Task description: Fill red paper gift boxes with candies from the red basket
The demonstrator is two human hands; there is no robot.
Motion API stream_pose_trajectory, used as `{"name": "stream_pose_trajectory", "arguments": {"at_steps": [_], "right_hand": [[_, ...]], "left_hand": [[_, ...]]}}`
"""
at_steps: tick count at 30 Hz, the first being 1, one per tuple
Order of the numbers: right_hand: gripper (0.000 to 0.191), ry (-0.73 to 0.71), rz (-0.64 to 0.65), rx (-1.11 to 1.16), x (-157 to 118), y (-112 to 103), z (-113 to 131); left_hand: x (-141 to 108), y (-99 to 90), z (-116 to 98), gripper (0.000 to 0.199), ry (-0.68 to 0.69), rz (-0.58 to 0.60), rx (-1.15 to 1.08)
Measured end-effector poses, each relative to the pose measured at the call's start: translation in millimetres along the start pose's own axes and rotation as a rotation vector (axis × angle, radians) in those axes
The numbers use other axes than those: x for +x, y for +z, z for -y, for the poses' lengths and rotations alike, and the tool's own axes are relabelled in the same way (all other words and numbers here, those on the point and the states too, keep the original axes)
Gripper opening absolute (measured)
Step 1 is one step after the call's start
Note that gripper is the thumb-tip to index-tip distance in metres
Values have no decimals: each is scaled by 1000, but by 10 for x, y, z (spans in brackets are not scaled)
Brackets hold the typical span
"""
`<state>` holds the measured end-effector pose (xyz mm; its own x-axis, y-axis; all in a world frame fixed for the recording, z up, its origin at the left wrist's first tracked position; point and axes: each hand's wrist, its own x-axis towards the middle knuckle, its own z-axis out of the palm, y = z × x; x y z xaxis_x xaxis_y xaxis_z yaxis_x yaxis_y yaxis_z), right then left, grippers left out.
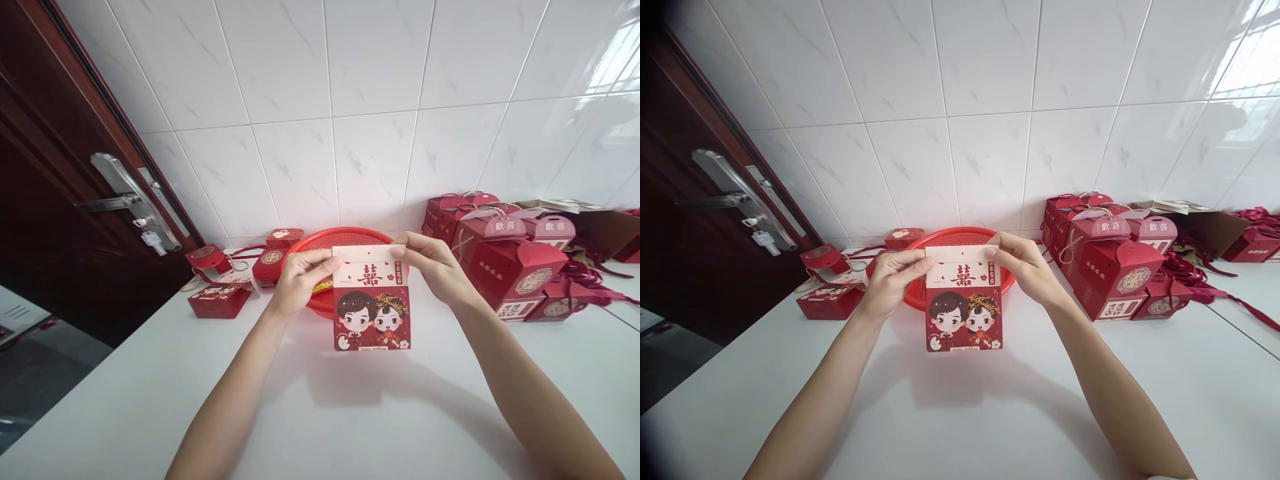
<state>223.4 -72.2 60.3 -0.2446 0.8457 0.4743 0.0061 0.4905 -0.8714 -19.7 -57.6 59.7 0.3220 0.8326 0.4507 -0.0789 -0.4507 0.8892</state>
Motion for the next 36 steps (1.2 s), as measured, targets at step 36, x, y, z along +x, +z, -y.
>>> {"name": "stream_pose_trajectory", "arguments": {"at_steps": [36], "right_hand": [[32,-91,-248,-246,-201,-320,499]], "left_hand": [[48,176,424,51,-123,192,-48]]}}
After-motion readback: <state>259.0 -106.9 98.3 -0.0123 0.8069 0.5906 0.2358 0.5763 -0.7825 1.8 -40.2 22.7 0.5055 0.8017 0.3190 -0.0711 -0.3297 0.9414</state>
